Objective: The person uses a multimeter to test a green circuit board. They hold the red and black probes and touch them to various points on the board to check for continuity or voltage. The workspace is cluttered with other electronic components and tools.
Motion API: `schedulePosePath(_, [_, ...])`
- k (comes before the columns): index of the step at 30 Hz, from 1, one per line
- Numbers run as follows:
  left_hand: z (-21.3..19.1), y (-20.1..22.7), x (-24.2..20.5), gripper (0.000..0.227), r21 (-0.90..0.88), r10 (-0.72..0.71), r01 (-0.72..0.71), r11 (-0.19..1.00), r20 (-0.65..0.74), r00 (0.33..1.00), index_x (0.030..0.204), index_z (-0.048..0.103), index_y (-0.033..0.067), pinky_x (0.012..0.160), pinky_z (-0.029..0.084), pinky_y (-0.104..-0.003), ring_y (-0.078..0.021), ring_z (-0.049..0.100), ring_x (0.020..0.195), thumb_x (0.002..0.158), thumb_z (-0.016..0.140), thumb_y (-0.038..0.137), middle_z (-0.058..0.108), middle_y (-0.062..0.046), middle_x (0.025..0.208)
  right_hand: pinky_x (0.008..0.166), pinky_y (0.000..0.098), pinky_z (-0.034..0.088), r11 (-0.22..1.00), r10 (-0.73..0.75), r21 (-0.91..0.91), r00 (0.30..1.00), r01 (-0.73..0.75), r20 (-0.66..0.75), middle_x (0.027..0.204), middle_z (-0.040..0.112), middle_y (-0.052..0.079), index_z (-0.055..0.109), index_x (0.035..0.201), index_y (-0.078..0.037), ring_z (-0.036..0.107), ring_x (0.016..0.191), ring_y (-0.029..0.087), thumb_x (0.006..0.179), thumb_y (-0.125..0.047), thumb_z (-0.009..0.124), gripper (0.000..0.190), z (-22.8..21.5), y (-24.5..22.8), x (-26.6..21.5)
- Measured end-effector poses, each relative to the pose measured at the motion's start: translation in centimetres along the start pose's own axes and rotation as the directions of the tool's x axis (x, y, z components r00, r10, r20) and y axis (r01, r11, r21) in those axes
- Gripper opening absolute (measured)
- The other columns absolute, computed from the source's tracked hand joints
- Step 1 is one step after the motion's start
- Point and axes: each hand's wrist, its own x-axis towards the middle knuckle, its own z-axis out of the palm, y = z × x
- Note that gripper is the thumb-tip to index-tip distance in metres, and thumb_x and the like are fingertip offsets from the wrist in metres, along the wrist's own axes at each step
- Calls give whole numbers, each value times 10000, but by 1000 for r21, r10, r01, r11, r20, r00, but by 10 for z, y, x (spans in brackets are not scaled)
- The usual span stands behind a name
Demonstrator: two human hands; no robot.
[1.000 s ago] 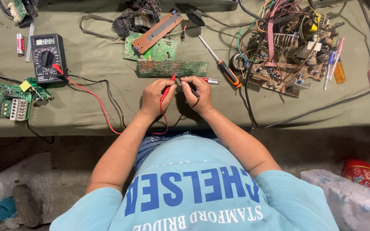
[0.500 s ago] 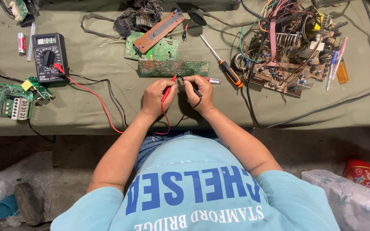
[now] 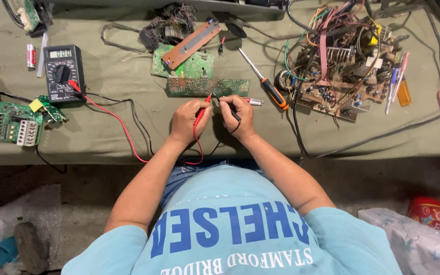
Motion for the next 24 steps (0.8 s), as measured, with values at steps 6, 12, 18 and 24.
schedulePosePath(6, [1, 0, 0, 49, 16, -18, 18, 1000, -14, 1000, 988, 753, 170, 752, 581, -367, -276, 738, 832, 963, 723, 200, 749, -33, 880, 761, 389, 554, 999, 25, -22, 1000, -25, -5, 810, 751, 154, 781, 958, -56, 726, 786, 319, 945, -106, 670, 123, 0, -2, 1])
schedulePosePath(12, [0, 2, 0, 56, 27, -32, 32, 999, 3, 999, 987, 763, 176, 764, 588, -369, -275, 745, 844, 941, 737, 196, 755, -35, 877, 742, 370, 554, 998, 42, -36, 999, -42, -2, 798, 746, 142, 792, 946, -84, 723, 772, 328, 910, -99, 697, 102, 1, 0, 0])
schedulePosePath(18, [1, 1, -2, 56, 7, -60, 60, 998, 1, 998, 976, 768, 190, 772, 591, -357, -265, 748, 860, 947, 733, 221, 758, -25, 880, 743, 376, 559, 999, 52, -7, 999, -52, 16, 808, 754, 145, 789, 926, -75, 731, 783, 331, 911, -97, 701, 92, 1, -2, -1])
schedulePosePath(24, [-1, 5, 1, 53, -31, -88, 88, 996, -16, 996, 967, 779, 190, 765, 595, -347, -267, 750, 849, 931, 747, 214, 757, -30, 860, 752, 376, 558, 998, 55, -22, 998, -54, 22, 805, 754, 133, 788, 925, -86, 729, 790, 331, 933, -119, 672, 121, 0, -7, 1])
